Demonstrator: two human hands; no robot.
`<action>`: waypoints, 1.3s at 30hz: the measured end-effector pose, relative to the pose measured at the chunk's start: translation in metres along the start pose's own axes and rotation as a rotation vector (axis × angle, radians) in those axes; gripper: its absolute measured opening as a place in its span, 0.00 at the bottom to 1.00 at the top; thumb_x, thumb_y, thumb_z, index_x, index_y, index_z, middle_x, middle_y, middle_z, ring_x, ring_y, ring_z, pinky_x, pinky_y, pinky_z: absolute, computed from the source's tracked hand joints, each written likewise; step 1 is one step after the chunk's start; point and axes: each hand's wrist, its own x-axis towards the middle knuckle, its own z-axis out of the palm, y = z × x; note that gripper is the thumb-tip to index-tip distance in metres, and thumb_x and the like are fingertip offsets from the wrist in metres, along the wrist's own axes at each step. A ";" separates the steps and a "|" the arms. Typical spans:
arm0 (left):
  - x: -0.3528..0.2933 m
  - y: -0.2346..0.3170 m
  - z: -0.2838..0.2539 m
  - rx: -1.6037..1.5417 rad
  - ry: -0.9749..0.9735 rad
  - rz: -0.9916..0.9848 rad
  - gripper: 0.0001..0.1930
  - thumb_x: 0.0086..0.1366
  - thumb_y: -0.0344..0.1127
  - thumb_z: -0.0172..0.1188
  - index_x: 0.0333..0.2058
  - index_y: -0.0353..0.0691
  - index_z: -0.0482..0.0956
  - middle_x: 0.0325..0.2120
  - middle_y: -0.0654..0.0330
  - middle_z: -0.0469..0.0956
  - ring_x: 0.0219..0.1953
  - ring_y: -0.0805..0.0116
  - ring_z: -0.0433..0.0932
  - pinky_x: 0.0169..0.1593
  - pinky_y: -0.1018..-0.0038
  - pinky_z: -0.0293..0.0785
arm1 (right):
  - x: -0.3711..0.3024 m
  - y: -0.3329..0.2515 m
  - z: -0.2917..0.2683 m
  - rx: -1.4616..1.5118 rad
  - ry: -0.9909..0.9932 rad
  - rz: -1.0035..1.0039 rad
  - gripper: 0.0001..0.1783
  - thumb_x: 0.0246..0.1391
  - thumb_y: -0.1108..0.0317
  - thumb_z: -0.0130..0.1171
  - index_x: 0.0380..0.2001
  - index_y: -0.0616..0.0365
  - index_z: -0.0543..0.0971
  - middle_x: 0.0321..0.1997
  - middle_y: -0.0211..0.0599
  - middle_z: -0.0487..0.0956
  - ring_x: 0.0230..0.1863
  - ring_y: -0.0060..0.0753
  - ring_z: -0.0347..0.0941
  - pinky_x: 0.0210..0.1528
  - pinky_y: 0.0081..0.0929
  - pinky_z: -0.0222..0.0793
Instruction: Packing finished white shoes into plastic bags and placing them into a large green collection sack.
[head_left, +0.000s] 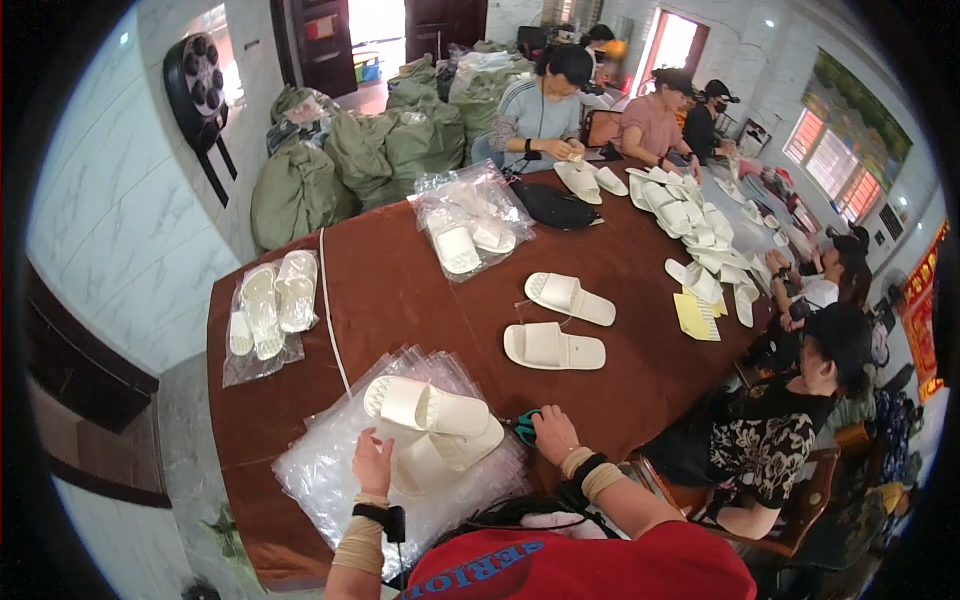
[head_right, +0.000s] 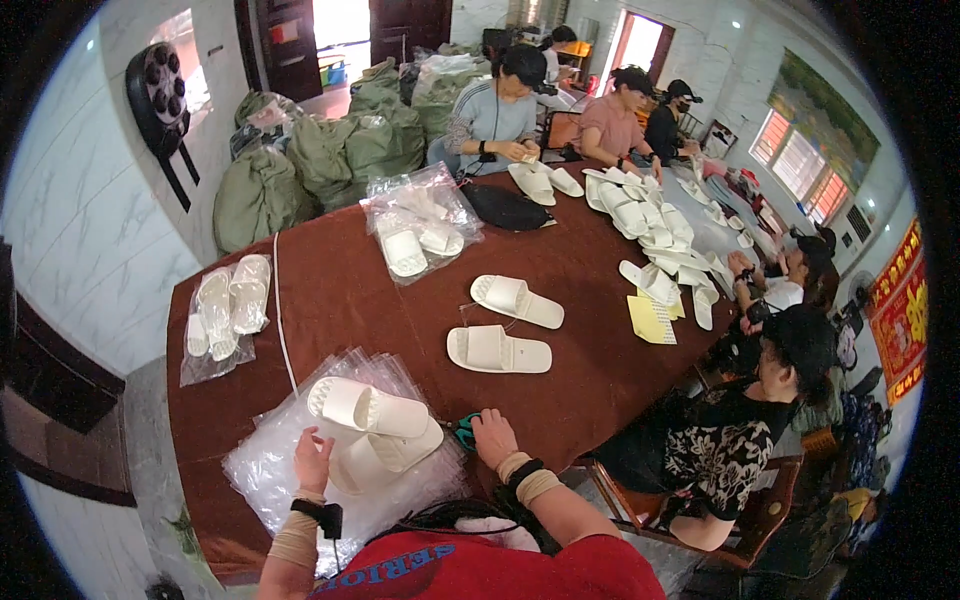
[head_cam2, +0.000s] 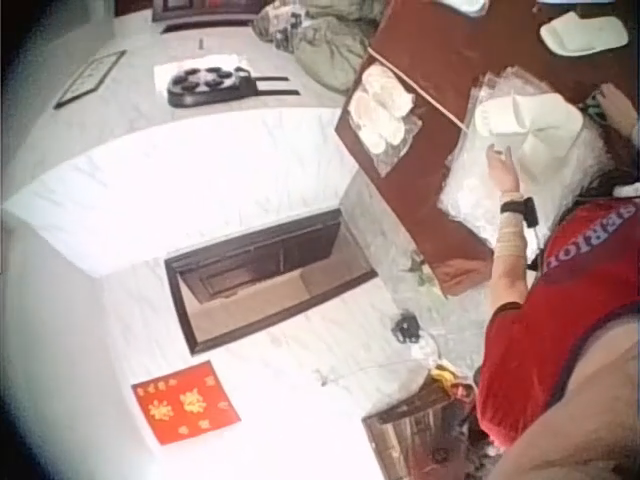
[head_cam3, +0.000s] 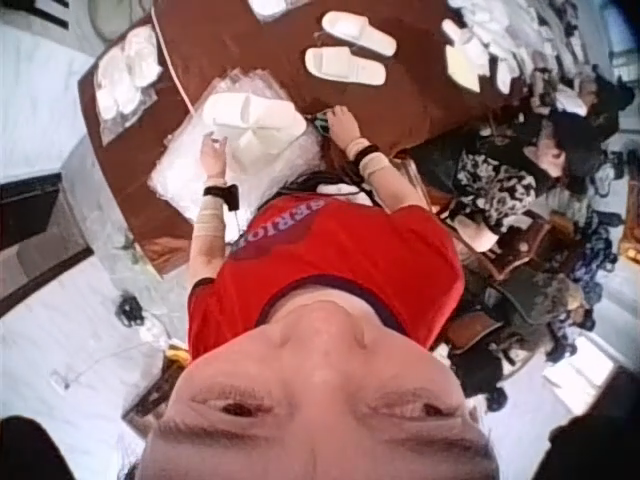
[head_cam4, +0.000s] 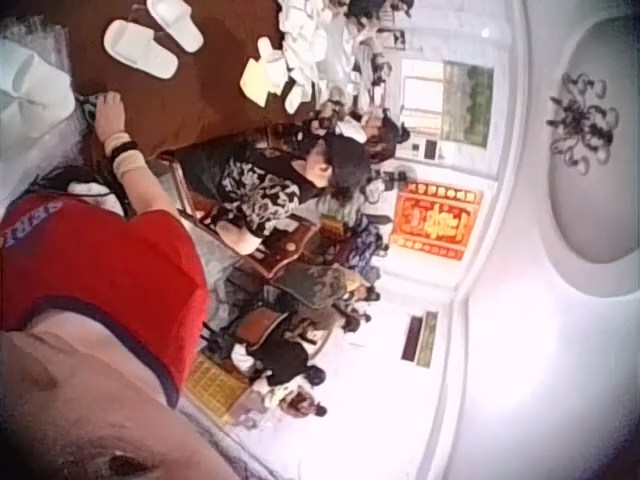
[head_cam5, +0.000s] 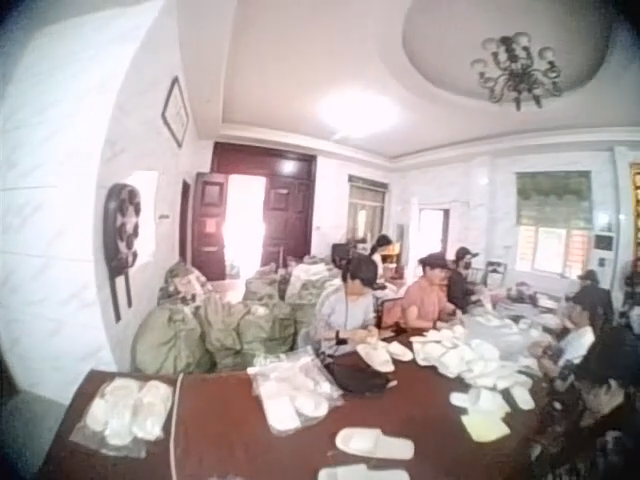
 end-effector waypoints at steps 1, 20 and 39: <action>0.004 -0.004 0.007 -0.003 -0.005 0.019 0.12 0.60 0.37 0.62 0.40 0.38 0.78 0.35 0.52 0.80 0.39 0.51 0.79 0.40 0.61 0.74 | -0.001 0.000 0.001 -0.002 0.011 0.016 0.15 0.49 0.72 0.56 0.42 0.61 0.72 0.42 0.49 0.71 0.46 0.52 0.69 0.45 0.43 0.74; -0.008 0.015 -0.016 -0.900 0.008 -0.368 0.05 0.69 0.34 0.55 0.37 0.39 0.76 0.24 0.63 0.78 0.20 0.79 0.74 0.21 0.82 0.67 | 0.098 -0.111 -0.101 0.079 0.140 -0.472 0.36 0.43 0.51 0.65 0.55 0.54 0.70 0.42 0.39 0.75 0.49 0.41 0.70 0.47 0.41 0.60; -0.021 0.020 -0.015 -0.893 0.048 -0.362 0.05 0.68 0.33 0.56 0.35 0.38 0.75 0.21 0.63 0.78 0.18 0.79 0.73 0.20 0.82 0.67 | 0.106 -0.145 -0.087 -0.057 0.083 -0.512 0.35 0.47 0.50 0.64 0.56 0.53 0.70 0.39 0.36 0.74 0.47 0.37 0.68 0.48 0.46 0.57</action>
